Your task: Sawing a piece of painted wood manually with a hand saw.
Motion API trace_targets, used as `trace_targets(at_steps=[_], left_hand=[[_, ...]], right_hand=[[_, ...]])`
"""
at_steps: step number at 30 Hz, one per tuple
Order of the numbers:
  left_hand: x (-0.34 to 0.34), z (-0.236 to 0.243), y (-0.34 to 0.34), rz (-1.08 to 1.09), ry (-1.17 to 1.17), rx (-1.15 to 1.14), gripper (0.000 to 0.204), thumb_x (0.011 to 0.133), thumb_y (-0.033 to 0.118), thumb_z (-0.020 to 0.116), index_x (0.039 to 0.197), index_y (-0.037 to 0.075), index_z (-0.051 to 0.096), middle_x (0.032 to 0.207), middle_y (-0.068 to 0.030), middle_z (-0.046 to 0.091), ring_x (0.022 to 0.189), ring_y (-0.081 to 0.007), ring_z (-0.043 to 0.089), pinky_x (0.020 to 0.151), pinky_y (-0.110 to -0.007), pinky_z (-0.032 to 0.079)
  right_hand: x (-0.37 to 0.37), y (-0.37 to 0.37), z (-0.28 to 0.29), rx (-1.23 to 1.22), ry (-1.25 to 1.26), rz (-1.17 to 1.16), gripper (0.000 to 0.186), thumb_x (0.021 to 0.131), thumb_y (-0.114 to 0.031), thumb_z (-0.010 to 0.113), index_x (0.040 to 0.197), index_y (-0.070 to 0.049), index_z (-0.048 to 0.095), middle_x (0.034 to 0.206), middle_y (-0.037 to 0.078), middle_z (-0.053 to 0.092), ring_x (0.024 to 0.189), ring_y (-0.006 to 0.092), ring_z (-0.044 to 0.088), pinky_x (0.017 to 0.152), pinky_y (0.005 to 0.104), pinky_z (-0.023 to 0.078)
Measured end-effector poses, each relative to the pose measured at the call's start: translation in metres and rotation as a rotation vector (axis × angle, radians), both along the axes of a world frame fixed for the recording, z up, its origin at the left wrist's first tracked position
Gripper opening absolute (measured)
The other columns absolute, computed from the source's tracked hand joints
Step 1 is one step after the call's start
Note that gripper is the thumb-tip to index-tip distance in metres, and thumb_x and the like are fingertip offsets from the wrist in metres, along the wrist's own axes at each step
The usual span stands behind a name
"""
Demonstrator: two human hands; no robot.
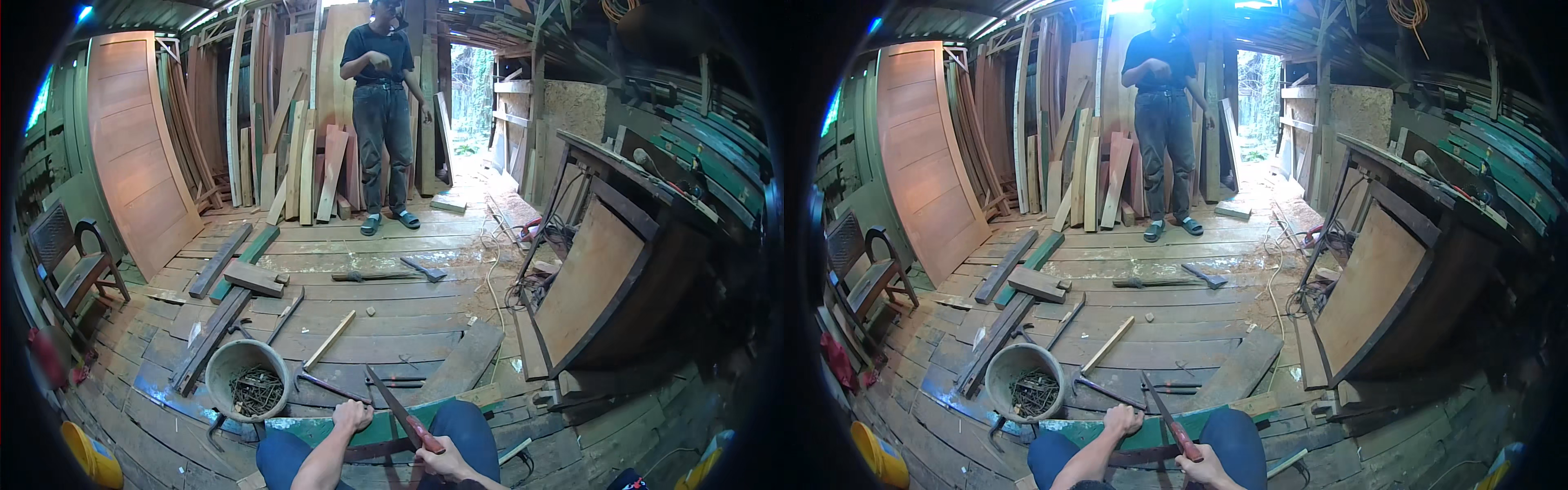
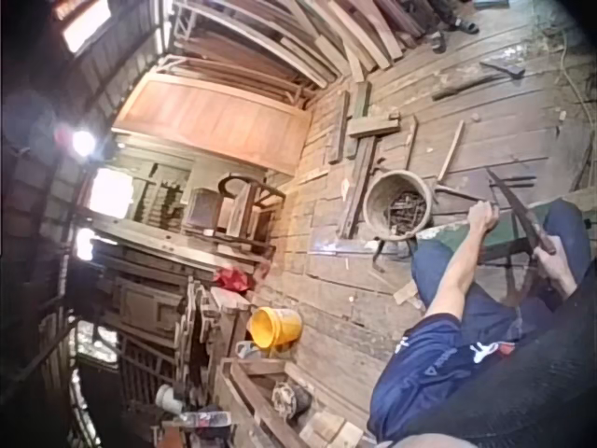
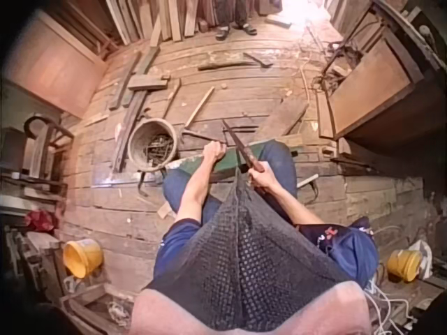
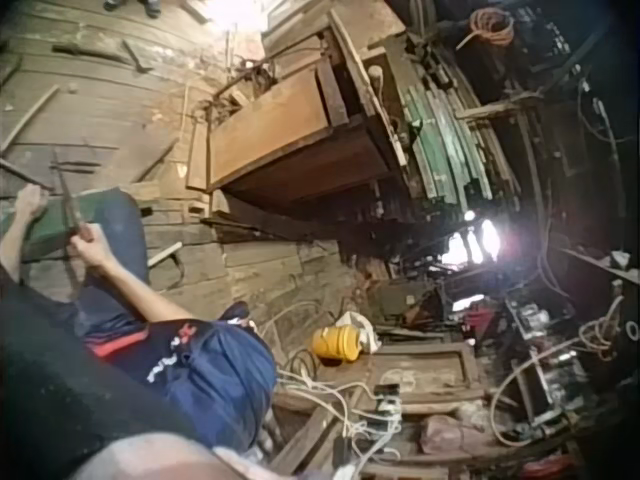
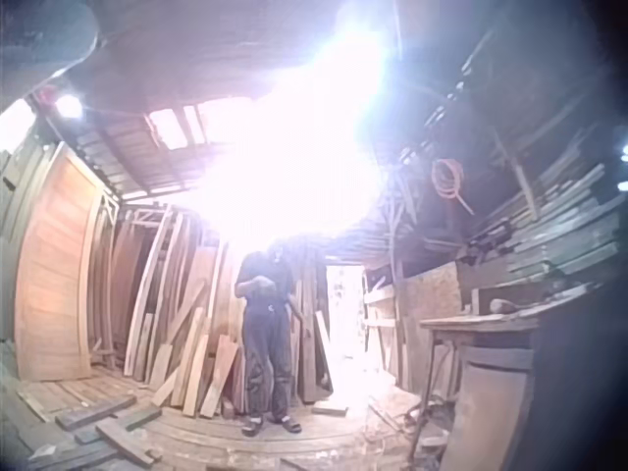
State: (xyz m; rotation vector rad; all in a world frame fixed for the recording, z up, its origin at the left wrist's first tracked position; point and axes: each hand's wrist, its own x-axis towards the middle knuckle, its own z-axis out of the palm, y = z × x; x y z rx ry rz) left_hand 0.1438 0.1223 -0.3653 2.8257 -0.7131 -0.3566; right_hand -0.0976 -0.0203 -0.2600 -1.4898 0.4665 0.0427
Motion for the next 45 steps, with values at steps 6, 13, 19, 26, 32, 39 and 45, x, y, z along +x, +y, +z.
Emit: trace_targets(at_steps=[6,13,19,26,32,39,45], left_hand=[[-0.003,0.009,0.001,0.004,0.001,0.04,0.054,0.088,0.05,0.047,0.094,0.002,0.073,0.099,-0.0241,0.069,0.094,-0.0392,0.068,0.085,-0.046,0.053],[-0.002,0.008,0.0,-0.003,0.018,0.04,0.054,0.088,0.05,0.047,0.094,0.003,0.073,0.1,-0.0243,0.069,0.093,-0.0396,0.068,0.086,-0.047,0.053],[-0.003,0.005,0.001,-0.007,0.0,0.033,0.054,0.088,0.05,0.047,0.095,0.003,0.073,0.1,-0.0245,0.069,0.094,-0.0392,0.068,0.085,-0.047,0.053],[0.004,0.0,-0.003,-0.021,-0.028,0.047,0.052,0.088,0.049,0.047,0.09,0.004,0.074,0.096,-0.0238,0.07,0.089,-0.0388,0.069,0.083,-0.047,0.054],[-0.008,0.005,0.0,-0.005,-0.055,0.015,0.052,0.089,0.047,0.046,0.09,0.003,0.074,0.099,-0.0243,0.069,0.091,-0.039,0.068,0.085,-0.047,0.052],[0.001,0.004,0.0,0.003,-0.009,0.029,0.054,0.088,0.049,0.046,0.091,0.003,0.074,0.099,-0.0237,0.069,0.093,-0.0384,0.069,0.084,-0.047,0.054],[0.001,0.002,-0.002,-0.002,0.004,0.028,0.054,0.087,0.048,0.046,0.092,0.003,0.074,0.099,-0.0236,0.07,0.093,-0.0385,0.069,0.084,-0.047,0.054]], right_hand=[[0.0,0.001,0.013,0.068,0.071,0.029,0.01,0.087,-0.007,0.061,0.081,0.0,0.058,0.056,0.0,0.047,0.043,0.0078,0.043,0.04,0.0267,0.031],[0.0,0.001,0.018,0.033,0.028,0.03,0.011,0.086,-0.008,0.061,0.081,0.0,0.057,0.055,0.0,0.047,0.042,0.0082,0.044,0.039,0.0267,0.031],[-0.002,0.001,0.022,0.052,0.046,0.036,0.011,0.087,-0.008,0.061,0.081,0.0,0.057,0.056,0.0,0.048,0.042,0.0081,0.044,0.039,0.0264,0.031],[0.001,0.004,0.011,0.007,0.045,-0.002,0.022,0.083,-0.013,0.065,0.067,-0.004,0.053,0.055,-0.003,0.047,0.044,0.0079,0.044,0.041,0.028,0.034],[-0.003,0.001,0.006,-0.006,0.018,-0.001,0.017,0.082,-0.015,0.066,0.074,-0.003,0.058,0.055,-0.001,0.051,0.044,0.0089,0.047,0.041,0.0273,0.035],[0.002,0.0,0.013,0.027,0.044,0.02,0.011,0.085,-0.007,0.062,0.078,0.0,0.058,0.055,0.0,0.049,0.041,0.008,0.044,0.038,0.0266,0.031],[-0.002,0.001,0.012,0.021,0.039,0.018,0.017,0.083,-0.012,0.066,0.074,-0.003,0.056,0.056,-0.001,0.05,0.045,0.0086,0.046,0.041,0.0277,0.035]])
